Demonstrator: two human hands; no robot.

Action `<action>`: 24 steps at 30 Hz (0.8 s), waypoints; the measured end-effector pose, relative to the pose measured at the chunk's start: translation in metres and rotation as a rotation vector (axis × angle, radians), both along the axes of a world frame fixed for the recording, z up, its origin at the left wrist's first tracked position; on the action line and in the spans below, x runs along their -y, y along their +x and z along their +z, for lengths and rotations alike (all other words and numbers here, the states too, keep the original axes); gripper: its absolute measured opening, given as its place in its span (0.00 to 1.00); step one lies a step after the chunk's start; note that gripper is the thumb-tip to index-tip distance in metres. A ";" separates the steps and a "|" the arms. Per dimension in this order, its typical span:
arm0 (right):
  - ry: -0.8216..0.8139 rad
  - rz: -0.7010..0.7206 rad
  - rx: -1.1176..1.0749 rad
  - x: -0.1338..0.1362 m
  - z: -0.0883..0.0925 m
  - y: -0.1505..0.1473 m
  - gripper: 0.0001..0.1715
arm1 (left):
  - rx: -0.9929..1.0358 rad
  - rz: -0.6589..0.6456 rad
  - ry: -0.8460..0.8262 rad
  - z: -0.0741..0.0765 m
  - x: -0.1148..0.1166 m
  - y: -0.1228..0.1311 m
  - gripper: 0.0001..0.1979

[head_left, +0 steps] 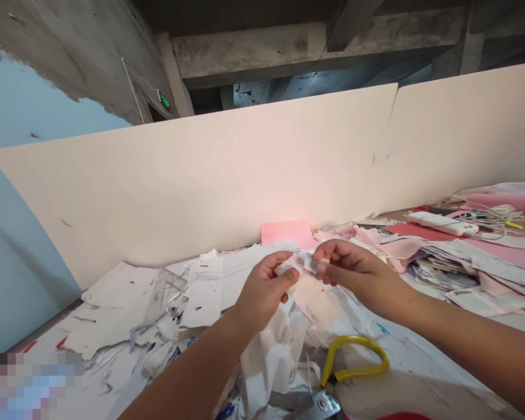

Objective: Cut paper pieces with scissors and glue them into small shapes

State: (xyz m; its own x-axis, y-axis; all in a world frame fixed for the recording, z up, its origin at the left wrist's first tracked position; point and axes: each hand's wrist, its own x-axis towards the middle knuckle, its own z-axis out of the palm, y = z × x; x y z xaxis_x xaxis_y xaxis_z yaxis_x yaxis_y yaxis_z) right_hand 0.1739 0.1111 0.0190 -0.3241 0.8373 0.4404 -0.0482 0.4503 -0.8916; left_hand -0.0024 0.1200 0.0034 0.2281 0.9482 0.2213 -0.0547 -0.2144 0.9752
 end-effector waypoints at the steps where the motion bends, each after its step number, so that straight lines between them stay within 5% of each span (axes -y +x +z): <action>1: 0.014 -0.019 0.026 0.001 -0.001 -0.001 0.08 | 0.021 -0.007 -0.017 0.001 0.002 0.002 0.18; 10: 0.122 -0.213 0.220 0.005 -0.004 -0.003 0.06 | 0.248 -0.187 -0.189 0.012 0.018 0.011 0.16; 24: 0.104 -0.276 0.312 0.003 -0.008 -0.006 0.10 | 0.058 0.101 -0.108 0.003 0.019 0.014 0.19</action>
State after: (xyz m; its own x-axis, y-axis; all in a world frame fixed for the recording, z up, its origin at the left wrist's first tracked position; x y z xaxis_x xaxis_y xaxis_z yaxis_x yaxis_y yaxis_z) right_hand 0.1677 0.1086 0.0111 -0.2256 0.8675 0.4434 0.3518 0.4970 -0.7933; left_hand 0.0114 0.1007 0.0067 0.1202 0.9846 0.1266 -0.0951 -0.1155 0.9887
